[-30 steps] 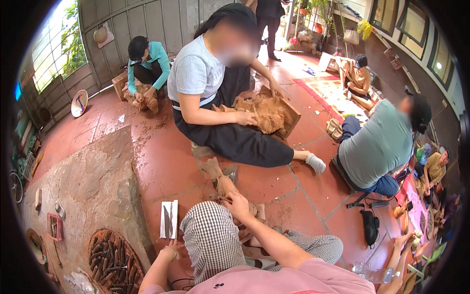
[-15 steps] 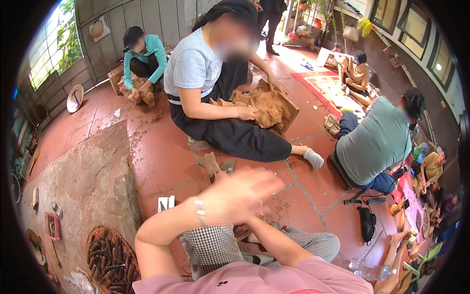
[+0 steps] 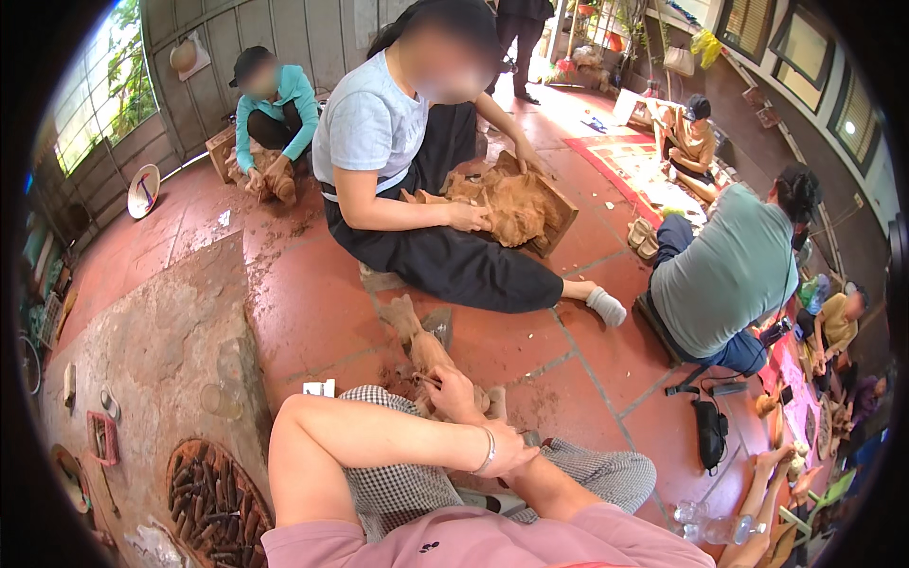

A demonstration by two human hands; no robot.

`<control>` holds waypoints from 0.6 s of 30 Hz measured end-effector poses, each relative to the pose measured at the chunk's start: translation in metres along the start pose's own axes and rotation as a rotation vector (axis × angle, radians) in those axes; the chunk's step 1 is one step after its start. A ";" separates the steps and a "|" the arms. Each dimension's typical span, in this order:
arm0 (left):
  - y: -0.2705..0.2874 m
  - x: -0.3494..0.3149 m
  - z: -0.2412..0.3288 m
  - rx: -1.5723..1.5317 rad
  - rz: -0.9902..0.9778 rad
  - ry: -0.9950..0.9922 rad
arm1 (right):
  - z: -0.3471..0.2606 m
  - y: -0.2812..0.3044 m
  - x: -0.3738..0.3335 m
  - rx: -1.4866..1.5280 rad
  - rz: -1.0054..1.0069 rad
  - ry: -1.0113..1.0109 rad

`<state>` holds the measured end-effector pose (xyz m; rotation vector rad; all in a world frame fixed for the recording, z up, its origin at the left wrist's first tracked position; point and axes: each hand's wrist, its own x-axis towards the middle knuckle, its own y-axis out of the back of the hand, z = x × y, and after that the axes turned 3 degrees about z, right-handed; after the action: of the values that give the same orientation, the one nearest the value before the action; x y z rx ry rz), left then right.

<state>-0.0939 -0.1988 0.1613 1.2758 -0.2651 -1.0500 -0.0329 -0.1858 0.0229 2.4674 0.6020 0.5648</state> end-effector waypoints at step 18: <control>-0.176 -0.241 -0.145 -0.514 0.139 1.440 | 0.000 0.001 0.003 0.003 -0.007 0.023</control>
<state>-0.2104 0.0910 0.0490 1.2107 0.9381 0.1065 -0.0299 -0.1855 0.0241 2.4636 0.6202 0.5908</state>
